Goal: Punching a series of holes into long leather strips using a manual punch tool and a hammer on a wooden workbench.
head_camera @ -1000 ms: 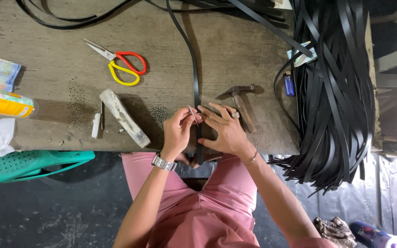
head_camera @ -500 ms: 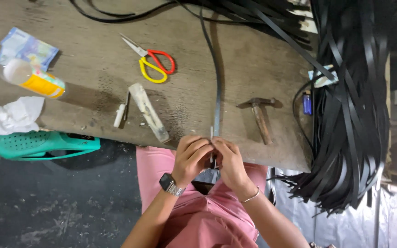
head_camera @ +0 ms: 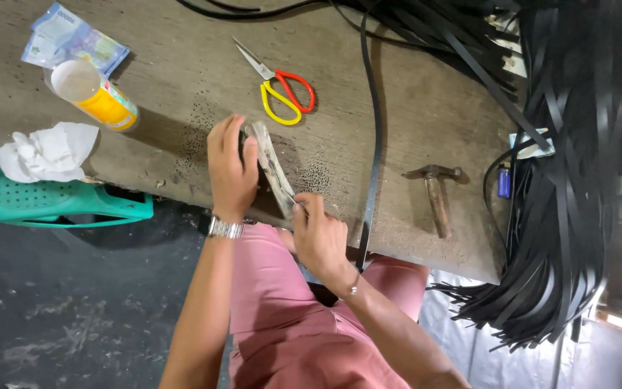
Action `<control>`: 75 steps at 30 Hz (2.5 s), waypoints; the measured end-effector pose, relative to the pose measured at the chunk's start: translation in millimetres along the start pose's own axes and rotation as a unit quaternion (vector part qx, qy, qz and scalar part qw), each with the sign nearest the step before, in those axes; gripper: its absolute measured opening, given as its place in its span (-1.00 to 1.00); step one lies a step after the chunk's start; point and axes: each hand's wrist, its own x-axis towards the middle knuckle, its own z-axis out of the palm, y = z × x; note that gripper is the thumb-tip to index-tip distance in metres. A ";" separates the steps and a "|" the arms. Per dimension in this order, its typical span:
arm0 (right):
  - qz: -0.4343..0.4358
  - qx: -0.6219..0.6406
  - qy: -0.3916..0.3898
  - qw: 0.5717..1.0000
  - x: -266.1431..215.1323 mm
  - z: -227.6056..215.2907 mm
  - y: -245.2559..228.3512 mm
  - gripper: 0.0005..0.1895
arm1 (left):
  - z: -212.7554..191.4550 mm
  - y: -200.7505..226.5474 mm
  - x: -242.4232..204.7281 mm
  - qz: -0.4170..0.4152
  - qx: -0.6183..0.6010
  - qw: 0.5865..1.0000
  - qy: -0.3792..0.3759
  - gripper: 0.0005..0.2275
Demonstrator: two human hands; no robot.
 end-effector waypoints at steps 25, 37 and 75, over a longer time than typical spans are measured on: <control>-0.098 -0.195 0.075 0.973 20.5 -14.8 -40.2 -0.88 | 29.7 -29.1 0.3 0.162 0.156 0.970 0.097 -0.75; -0.186 -0.080 0.225 0.953 28.6 -7.1 -24.2 -0.95 | 23.5 -23.0 2.9 0.165 0.200 0.959 0.114 -0.77; -0.067 -0.172 0.026 0.982 25.7 -15.8 -38.4 -0.77 | 21.2 -20.6 2.3 0.177 0.236 0.948 0.115 -0.74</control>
